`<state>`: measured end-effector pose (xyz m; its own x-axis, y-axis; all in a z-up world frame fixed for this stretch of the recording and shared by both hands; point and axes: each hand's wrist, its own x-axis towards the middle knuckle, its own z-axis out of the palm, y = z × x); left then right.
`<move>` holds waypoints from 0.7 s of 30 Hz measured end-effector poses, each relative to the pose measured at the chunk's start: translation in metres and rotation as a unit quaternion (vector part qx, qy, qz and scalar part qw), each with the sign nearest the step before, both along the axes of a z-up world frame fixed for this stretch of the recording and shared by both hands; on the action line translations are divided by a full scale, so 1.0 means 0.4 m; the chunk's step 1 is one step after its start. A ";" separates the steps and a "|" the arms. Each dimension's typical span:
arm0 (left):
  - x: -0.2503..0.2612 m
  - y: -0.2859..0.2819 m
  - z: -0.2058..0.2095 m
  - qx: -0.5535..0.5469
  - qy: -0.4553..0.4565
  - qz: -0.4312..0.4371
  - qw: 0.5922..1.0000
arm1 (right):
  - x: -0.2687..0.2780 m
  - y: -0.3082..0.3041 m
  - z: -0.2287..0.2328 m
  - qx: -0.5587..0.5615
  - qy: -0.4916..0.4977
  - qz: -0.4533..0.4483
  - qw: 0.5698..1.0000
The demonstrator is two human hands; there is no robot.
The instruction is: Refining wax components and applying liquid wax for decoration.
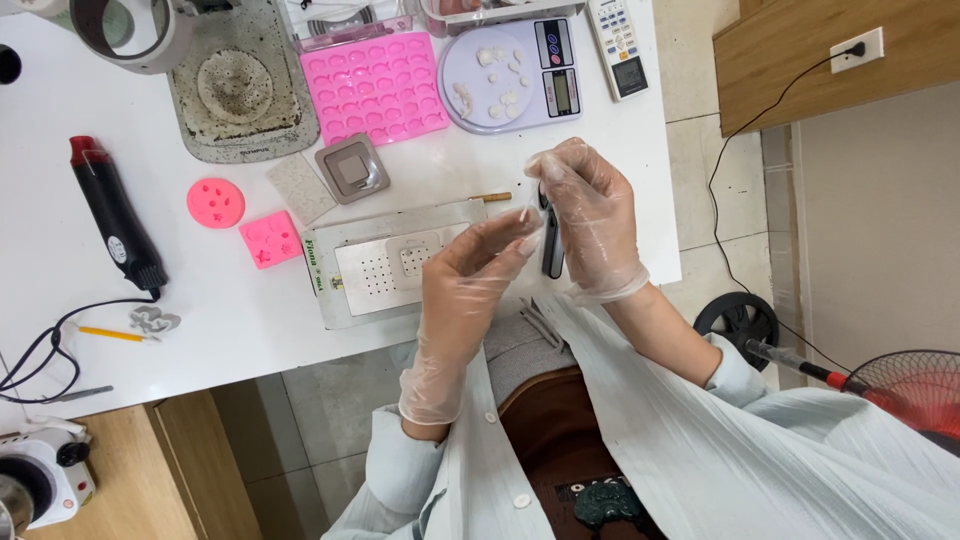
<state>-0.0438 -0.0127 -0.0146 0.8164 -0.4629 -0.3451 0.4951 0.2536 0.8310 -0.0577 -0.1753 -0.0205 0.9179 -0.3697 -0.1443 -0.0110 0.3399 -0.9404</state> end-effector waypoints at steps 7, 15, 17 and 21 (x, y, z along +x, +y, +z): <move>0.014 -0.001 0.070 0.240 -0.345 0.060 0.906 | -0.009 0.012 0.036 -0.128 -0.006 -0.011 0.992; 0.013 -0.018 0.083 0.387 -0.527 0.060 0.754 | -0.019 0.013 0.034 -0.162 -0.041 -0.019 0.986; 0.015 -0.018 0.076 0.391 -0.537 0.051 0.746 | -0.018 0.011 0.034 -0.159 -0.037 -0.019 0.986; 0.019 -0.016 0.076 0.405 -0.536 0.039 0.740 | -0.018 0.004 0.032 -0.182 -0.016 -0.024 0.983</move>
